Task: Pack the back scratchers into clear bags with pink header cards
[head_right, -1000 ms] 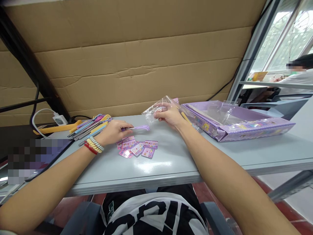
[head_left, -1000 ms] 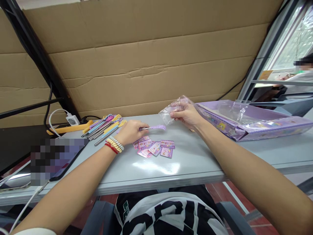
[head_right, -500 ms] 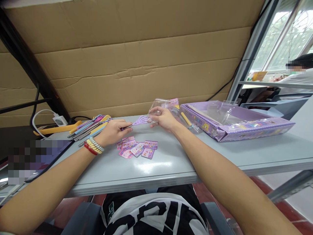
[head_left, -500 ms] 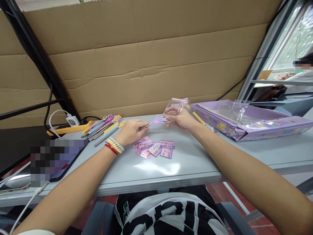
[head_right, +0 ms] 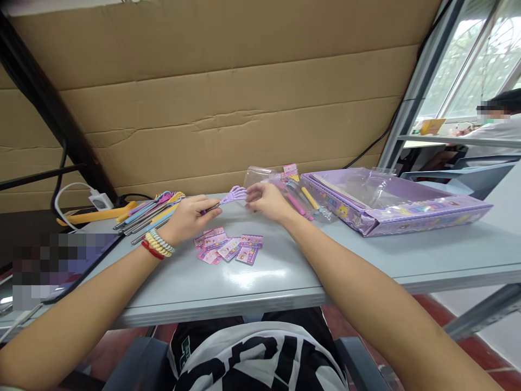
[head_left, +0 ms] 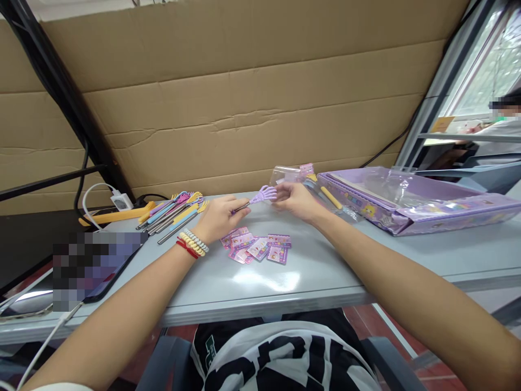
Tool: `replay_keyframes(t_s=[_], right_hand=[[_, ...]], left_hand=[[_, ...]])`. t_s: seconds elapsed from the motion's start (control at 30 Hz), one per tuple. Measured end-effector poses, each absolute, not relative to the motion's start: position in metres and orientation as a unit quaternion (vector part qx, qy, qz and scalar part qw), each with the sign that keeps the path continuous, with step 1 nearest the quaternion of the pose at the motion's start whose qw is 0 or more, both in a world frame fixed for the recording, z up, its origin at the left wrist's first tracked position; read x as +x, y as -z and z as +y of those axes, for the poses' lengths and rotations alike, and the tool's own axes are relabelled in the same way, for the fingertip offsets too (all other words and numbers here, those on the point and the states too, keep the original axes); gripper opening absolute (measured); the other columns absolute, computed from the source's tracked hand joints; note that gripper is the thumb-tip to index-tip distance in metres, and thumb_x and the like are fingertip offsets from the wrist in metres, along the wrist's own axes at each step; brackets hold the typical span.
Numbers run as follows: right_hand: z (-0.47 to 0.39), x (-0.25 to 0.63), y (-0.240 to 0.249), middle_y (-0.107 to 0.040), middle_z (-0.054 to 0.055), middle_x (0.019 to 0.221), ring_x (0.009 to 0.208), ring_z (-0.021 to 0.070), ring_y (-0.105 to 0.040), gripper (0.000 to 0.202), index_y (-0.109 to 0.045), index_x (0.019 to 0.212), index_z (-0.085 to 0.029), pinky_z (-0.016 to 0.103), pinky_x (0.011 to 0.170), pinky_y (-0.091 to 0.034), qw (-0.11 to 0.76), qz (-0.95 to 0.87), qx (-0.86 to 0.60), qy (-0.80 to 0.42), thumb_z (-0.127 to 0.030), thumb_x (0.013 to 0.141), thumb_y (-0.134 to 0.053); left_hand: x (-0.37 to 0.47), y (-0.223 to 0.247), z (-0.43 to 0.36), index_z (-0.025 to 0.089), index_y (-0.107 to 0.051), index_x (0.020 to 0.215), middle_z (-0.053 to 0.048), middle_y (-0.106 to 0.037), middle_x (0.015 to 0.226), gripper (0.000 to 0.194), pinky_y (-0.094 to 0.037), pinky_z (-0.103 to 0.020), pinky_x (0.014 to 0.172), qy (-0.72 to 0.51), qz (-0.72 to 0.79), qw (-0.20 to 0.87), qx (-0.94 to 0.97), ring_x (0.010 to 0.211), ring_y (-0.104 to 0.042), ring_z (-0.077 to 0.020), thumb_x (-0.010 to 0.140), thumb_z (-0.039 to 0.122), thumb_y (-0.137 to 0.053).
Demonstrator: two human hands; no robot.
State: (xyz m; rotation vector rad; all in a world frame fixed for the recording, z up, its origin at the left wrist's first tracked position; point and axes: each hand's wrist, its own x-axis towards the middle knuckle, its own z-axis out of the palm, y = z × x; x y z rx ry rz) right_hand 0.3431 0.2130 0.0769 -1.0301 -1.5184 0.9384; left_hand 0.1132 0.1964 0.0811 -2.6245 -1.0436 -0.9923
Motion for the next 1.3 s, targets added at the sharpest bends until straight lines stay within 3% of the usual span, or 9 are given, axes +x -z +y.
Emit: replay_keyframes(t_s=[0.3,0.47,0.6,0.73,0.83,1.0,1.3], right_hand=[[0.201,0.338,-0.087,-0.069,0.001,0.068,0.056,0.0146,-0.066,0.042,-0.051,0.092,-0.016,0.029,0.056,-0.059,0.564,-0.558,-0.392,-0.464,-0.001,0.058,-0.071],[0.203,0.336,-0.089,-0.067,-0.001,0.067,0.061,0.0147,-0.067,0.034,-0.049,0.091,-0.019,0.029,0.058,-0.06,0.599,-0.507,-0.372,-0.496,-0.003,0.066,-0.066],[0.204,0.339,-0.091,-0.061,-0.005,0.061,0.06,0.0148,-0.066,0.031,-0.046,0.087,-0.021,0.038,0.063,-0.062,0.623,-0.474,-0.337,-0.523,-0.005,0.068,-0.064],[0.203,0.341,-0.092,-0.065,-0.001,0.068,0.063,0.0163,-0.067,0.022,-0.046,0.083,-0.02,0.044,0.071,-0.06,0.598,-0.481,-0.302,-0.566,-0.007,0.073,-0.061],[0.2,0.338,-0.091,-0.068,0.004,0.075,0.068,0.0178,-0.069,0.012,-0.05,0.086,-0.018,0.044,0.074,-0.059,0.578,-0.483,-0.28,-0.595,-0.01,0.079,-0.055],[0.196,0.334,-0.091,-0.066,0.002,0.07,0.065,0.0153,-0.068,0.011,-0.054,0.089,-0.015,0.042,0.077,-0.059,0.572,-0.473,-0.266,-0.615,-0.007,0.086,-0.048],[0.192,0.327,-0.088,-0.072,0.009,0.087,0.08,0.0185,-0.071,0.008,-0.06,0.082,-0.014,0.03,0.065,-0.059,0.521,-0.518,-0.301,-0.608,-0.016,0.087,-0.055]], left_hand=[[0.112,-0.076,0.202,0.024,-0.072,0.104,-0.003,-0.063,0.076,0.028,-0.037,-0.026,0.062,0.265,-0.383,0.054,-0.883,0.067,-0.055,-0.0143,0.088,0.032,-0.051],[0.111,-0.077,0.202,0.023,-0.073,0.101,-0.004,-0.065,0.076,0.028,-0.038,-0.026,0.063,0.264,-0.386,0.053,-0.882,0.067,-0.056,-0.0147,0.088,0.033,-0.05],[0.112,-0.077,0.201,0.022,-0.072,0.103,-0.005,-0.068,0.08,0.03,-0.04,-0.027,0.066,0.279,-0.39,0.041,-0.877,0.071,-0.058,-0.0158,0.09,0.034,-0.048],[0.114,-0.078,0.199,0.021,-0.069,0.11,-0.005,-0.068,0.081,0.032,-0.04,-0.026,0.065,0.285,-0.397,0.029,-0.872,0.07,-0.058,-0.0153,0.091,0.033,-0.047],[0.116,-0.079,0.197,0.02,-0.071,0.106,-0.003,-0.065,0.073,0.03,-0.036,-0.025,0.06,0.289,-0.391,0.03,-0.873,0.065,-0.054,-0.014,0.091,0.031,-0.047],[0.118,-0.078,0.195,0.02,-0.07,0.106,-0.003,-0.061,0.071,0.029,-0.035,-0.025,0.06,0.303,-0.385,0.039,-0.871,0.064,-0.052,-0.0134,0.092,0.031,-0.048],[0.121,-0.079,0.193,0.019,-0.069,0.1,-0.003,-0.058,0.069,0.028,-0.035,-0.026,0.06,0.297,-0.392,0.085,-0.867,0.063,-0.05,-0.0135,0.093,0.032,-0.046]])
